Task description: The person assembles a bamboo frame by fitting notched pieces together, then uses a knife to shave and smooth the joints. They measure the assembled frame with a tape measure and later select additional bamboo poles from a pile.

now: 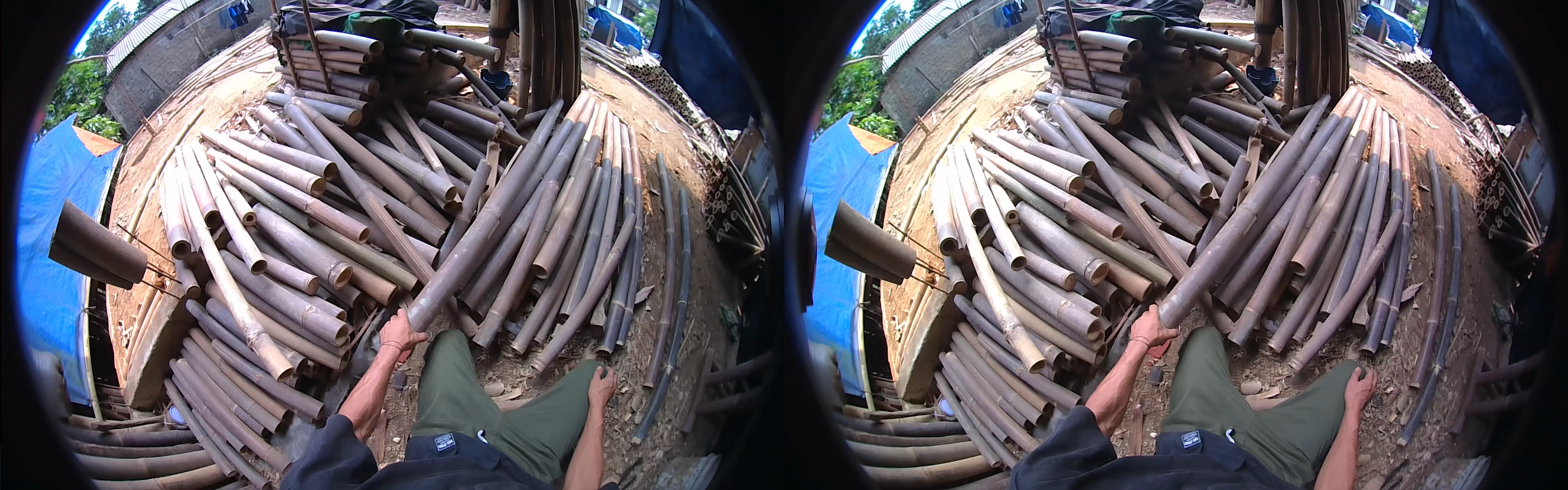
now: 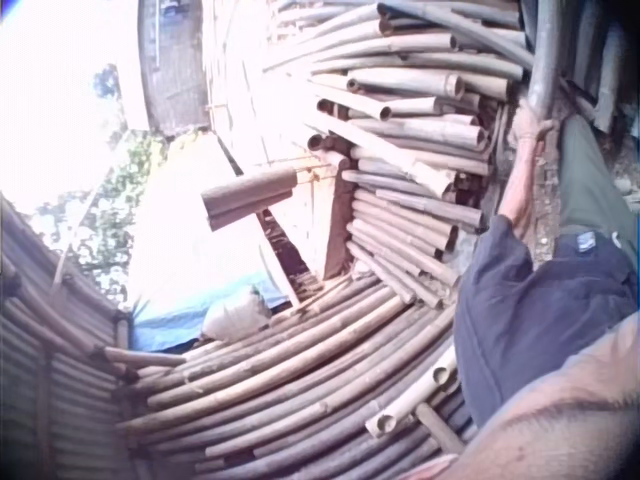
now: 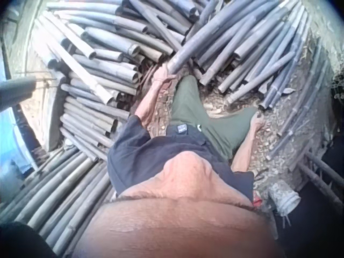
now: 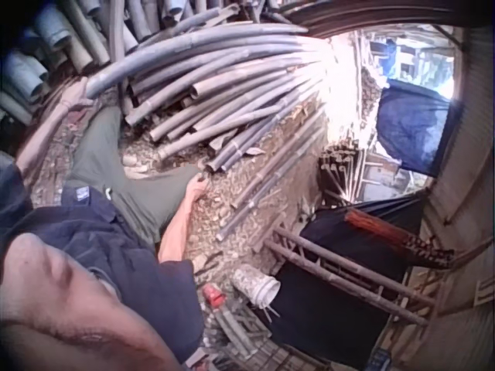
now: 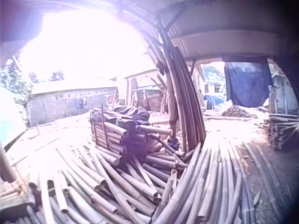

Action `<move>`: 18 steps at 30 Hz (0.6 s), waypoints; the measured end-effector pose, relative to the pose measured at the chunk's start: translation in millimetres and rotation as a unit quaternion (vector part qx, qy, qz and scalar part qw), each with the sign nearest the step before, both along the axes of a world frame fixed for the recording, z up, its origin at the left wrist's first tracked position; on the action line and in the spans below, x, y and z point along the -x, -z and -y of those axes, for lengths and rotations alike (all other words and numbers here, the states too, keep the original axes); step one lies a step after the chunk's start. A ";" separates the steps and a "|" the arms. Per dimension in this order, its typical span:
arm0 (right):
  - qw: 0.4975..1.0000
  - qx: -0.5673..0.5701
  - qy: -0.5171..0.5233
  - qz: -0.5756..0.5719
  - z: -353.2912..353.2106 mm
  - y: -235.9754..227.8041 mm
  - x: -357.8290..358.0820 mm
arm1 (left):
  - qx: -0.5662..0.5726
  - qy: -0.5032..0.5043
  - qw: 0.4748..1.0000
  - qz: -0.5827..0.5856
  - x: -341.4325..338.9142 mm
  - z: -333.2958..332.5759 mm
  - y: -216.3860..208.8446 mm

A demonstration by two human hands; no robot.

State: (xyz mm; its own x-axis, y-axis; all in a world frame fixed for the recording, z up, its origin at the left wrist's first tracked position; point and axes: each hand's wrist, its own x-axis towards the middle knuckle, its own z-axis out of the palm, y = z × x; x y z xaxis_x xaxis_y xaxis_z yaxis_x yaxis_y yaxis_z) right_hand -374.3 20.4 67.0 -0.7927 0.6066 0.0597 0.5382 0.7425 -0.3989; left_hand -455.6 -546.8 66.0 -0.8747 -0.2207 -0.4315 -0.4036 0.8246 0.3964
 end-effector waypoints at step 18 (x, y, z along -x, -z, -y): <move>0.976 -0.030 -0.056 0.206 107.8 -0.8 48.9 | -0.118 0.047 0.990 -0.056 -29.8 -53.9 -11.9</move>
